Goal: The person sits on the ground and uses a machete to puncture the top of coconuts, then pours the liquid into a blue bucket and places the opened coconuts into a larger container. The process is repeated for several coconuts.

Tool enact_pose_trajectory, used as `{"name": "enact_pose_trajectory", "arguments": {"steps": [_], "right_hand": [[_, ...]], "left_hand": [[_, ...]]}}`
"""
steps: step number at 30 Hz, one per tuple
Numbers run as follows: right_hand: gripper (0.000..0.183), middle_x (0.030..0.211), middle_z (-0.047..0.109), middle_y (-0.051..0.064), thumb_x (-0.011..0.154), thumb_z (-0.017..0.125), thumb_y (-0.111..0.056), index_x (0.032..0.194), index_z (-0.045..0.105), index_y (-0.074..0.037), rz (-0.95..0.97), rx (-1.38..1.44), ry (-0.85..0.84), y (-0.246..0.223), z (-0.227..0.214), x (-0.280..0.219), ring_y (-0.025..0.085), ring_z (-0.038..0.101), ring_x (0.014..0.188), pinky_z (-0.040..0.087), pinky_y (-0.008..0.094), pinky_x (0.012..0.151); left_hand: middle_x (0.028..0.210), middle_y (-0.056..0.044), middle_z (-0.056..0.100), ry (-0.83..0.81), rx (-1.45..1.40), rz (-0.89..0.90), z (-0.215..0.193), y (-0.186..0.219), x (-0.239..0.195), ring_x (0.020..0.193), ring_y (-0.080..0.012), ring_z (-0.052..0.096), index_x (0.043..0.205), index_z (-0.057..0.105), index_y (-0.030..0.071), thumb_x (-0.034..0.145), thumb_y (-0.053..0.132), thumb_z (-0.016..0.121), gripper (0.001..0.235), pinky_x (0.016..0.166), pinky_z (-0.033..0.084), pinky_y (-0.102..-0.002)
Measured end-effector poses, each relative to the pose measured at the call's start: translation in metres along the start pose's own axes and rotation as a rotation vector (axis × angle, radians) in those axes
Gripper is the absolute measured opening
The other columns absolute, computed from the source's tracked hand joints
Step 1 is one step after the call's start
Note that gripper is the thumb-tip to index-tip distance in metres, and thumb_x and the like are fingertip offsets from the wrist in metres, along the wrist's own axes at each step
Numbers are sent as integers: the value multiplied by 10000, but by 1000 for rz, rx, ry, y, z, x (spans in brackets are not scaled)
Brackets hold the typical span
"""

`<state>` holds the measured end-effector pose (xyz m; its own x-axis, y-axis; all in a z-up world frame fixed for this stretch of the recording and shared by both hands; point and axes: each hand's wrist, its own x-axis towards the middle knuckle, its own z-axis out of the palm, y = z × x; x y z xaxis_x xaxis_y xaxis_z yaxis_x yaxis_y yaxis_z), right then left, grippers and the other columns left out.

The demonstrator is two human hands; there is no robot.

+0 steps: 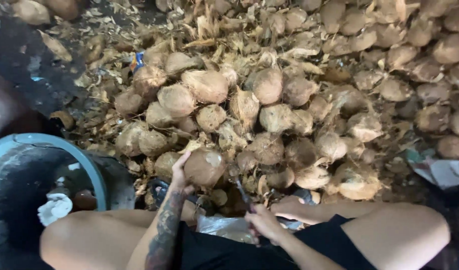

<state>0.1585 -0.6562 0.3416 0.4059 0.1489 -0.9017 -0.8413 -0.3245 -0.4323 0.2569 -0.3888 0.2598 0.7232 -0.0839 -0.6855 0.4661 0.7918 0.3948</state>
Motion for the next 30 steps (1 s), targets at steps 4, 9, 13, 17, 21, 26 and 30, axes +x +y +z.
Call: {"name": "enact_pose_trajectory", "arguments": {"steps": [4,9,13,17,21,26,30], "right_hand": [[126,728,641,92,1099,578,30,986,579,-26,-111,-176,25,-28,-14,-44,151,604,478,579,217,398],[193,732,684,3,970,598,-148,779,622,-124,-1453,-147,135,-82,3,-143,120,662,625,552,243,640],[469,613,450,-29,1156,349,-274,756,490,-73,-1647,-214,133,-41,5,-51,85,388,499,321,252,477],[53,624,561,82,953,577,-45,904,557,-36,-33,-139,79,-12,-2,-2,181,556,461,500,302,399],[206,437,656,53,849,614,10,658,646,-61,-772,-129,13,-19,-23,-20,152,609,359,501,265,423],[56,799,600,106,977,564,-50,935,556,-13,-1618,-27,-55,-77,-3,-114,227,605,669,520,314,612],[617,1298,741,203,859,853,-279,1361,645,14,-1411,-683,409,75,-27,113,365,733,1188,556,519,1047]], "left_hand": [[1322,-232,655,-47,6,-3,8,-1,-12,1188,-420,619,1366,634,51,880,687,521,808,995,536,-587],[1125,-172,760,110,110,-121,-4,-13,2,1036,-362,714,1186,742,48,882,524,683,567,902,584,-489],[1049,-153,776,25,49,-39,3,-11,1,942,-324,734,1191,759,79,924,463,661,477,810,614,-448],[1295,-212,675,-63,2,36,7,-6,-8,1160,-389,637,1339,638,38,926,537,561,652,991,538,-531],[1230,-220,712,-267,-25,65,-29,-6,18,1089,-388,681,1330,657,14,996,641,491,730,881,575,-513],[1276,-187,716,96,63,-7,3,-7,-1,1170,-386,667,1326,689,67,913,555,595,646,956,558,-526],[1308,-201,661,194,116,-10,19,-1,-9,1183,-425,618,1308,679,139,828,602,603,671,905,548,-566]]}}
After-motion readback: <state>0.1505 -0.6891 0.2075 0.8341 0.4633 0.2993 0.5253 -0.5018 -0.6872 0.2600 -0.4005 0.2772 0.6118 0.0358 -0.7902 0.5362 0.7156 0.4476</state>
